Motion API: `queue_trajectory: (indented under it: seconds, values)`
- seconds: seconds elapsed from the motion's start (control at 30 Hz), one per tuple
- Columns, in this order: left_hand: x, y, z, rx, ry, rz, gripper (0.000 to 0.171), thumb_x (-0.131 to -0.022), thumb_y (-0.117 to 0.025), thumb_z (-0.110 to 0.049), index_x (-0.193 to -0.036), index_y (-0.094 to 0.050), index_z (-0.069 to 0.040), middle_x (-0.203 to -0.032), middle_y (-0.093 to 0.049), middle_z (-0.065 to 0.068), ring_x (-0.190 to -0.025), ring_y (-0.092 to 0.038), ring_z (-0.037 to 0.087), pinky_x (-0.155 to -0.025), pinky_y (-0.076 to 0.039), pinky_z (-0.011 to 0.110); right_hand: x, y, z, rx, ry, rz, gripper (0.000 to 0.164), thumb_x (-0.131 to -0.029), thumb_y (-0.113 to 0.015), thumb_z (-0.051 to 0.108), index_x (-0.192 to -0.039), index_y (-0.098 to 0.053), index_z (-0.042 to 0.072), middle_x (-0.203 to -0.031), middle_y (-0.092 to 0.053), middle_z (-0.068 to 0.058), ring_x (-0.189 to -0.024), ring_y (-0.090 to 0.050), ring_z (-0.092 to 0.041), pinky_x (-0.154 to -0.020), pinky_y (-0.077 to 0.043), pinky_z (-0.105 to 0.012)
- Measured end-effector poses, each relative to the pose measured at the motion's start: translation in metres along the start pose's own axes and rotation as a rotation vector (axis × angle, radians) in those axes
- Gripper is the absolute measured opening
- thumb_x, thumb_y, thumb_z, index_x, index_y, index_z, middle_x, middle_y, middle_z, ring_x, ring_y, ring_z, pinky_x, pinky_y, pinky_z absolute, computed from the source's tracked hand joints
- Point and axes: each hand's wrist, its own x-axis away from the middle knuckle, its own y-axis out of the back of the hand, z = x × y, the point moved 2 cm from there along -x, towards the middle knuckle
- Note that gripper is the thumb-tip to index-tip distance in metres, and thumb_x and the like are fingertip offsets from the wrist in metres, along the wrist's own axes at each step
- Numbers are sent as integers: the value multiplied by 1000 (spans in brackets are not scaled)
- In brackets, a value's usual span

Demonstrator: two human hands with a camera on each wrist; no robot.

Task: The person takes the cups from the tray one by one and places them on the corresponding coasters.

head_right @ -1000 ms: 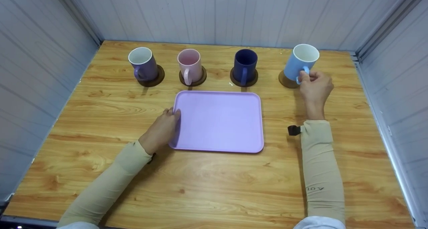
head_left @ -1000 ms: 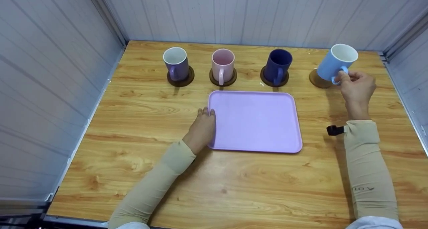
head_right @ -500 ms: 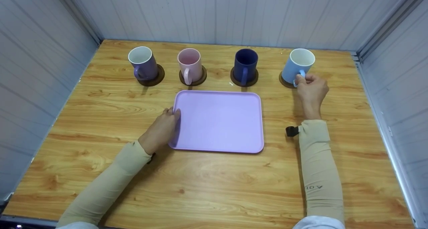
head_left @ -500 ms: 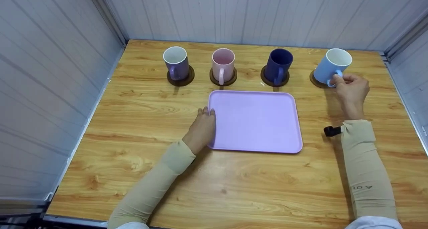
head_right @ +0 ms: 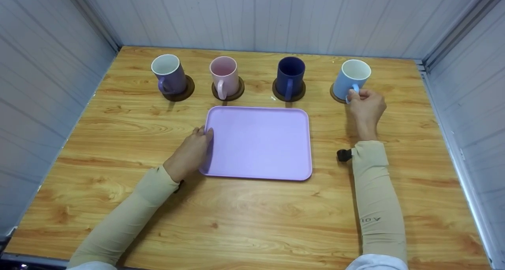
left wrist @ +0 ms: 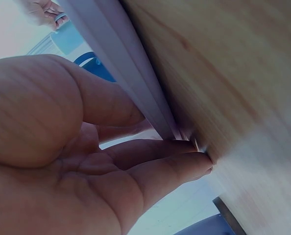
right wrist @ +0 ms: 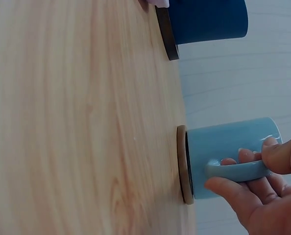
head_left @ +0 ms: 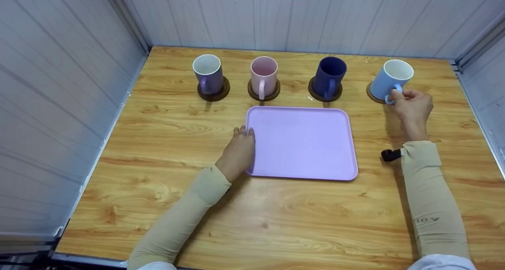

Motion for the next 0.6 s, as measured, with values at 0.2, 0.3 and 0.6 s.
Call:
queue_trajectory:
  seconds: [0.2, 0.3, 0.6]
  values:
    - [-1, 0, 0, 10, 14, 28, 49, -99, -49, 4, -147, -45, 16, -145, -47, 42, -136, -47, 57, -108, -48, 52, 1, -1, -2, 13, 1, -8, 27, -96, -73, 30, -109, -76, 6, -70, -70, 19, -72, -67, -2, -61, -54, -13]
    - [-1, 0, 0, -5, 13, 42, 50, -99, -50, 3, -147, -44, 16, -146, -47, 41, -136, -46, 57, -110, -47, 51, 1, -1, -3, 27, -12, -9, 25, -96, -73, 32, -107, -76, 10, -71, -70, 18, -73, -67, -3, -60, -53, -14]
    - [-1, 0, 0, 8, 25, 42, 49, -100, -46, 7, -148, -44, 15, -147, -46, 41, -137, -46, 57, -112, -44, 52, 1, 0, -2, 62, -8, -2, 28, -96, -72, 34, -110, -77, 10, -71, -70, 20, -74, -68, -2, -62, -53, -13]
